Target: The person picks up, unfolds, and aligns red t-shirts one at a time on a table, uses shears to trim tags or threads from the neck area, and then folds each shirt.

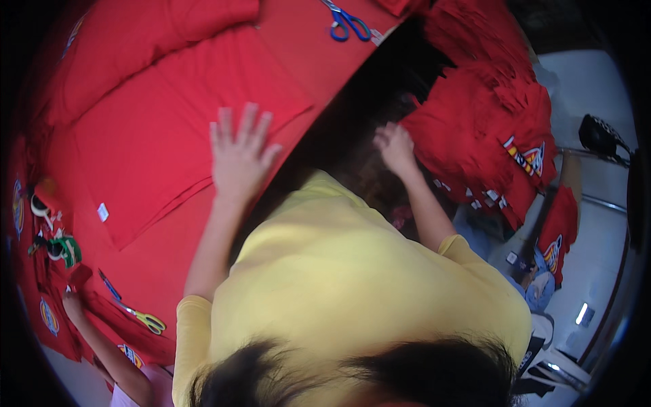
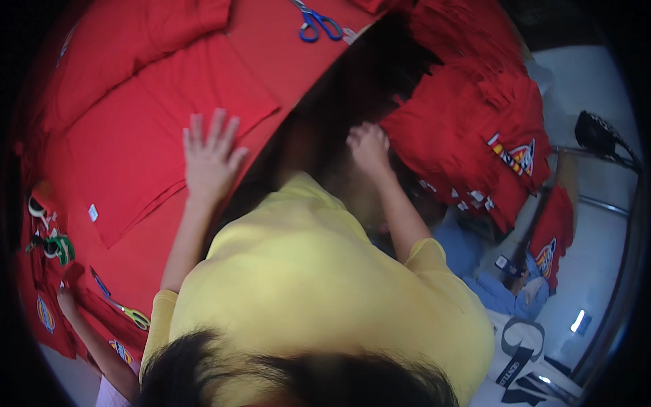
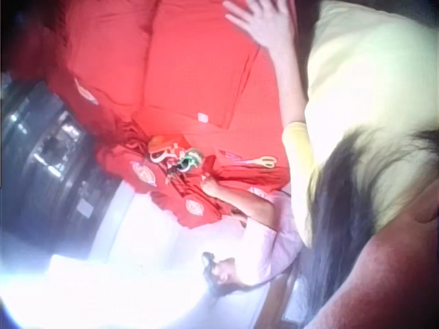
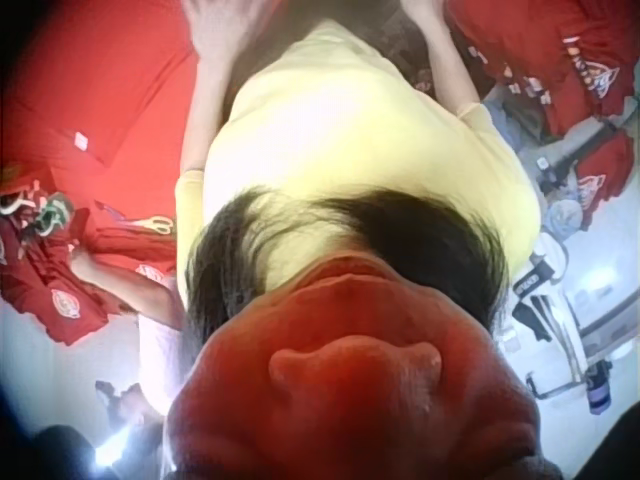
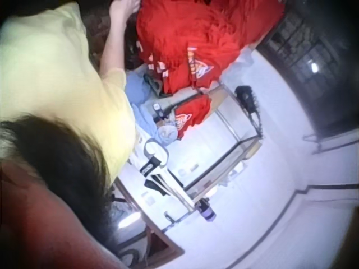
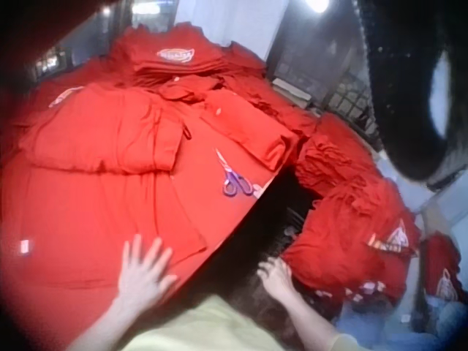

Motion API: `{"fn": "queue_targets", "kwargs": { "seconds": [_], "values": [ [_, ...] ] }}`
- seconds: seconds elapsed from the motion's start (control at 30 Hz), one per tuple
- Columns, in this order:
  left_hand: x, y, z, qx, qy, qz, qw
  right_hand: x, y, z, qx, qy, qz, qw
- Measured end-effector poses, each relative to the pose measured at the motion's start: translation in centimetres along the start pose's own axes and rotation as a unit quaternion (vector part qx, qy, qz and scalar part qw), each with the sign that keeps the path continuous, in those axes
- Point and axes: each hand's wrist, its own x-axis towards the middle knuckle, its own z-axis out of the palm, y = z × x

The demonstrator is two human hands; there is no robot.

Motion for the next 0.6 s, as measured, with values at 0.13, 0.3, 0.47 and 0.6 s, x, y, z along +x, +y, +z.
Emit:
{"fn": "queue_targets", "kwargs": {
  "seconds": [0.13, 0.3, 0.47, 0.6],
  "values": [
    [-2.1, 2.8, -1.5, -0.088, -0.067, 0.079, 0.991, 8.9, -5.3, -5.9, 0.047, 0.231, -0.178, 0.955],
    [-5.2, 1.1, -1.4, -0.205, -0.029, 0.050, 0.977, 18.8, 0.6, -10.3, -0.034, 0.427, -0.104, 0.897],
    [-9.2, 0.6, -2.7, -0.312, 0.074, -0.159, 0.934, 15.8, 14.6, -2.9, -0.290, 0.266, 0.140, 0.909],
    [-9.1, 0.4, -4.9, -0.235, 0.104, -0.310, 0.915, 5.2, 10.3, 5.5, -0.520, -0.348, -0.120, 0.771]
  ]
}}
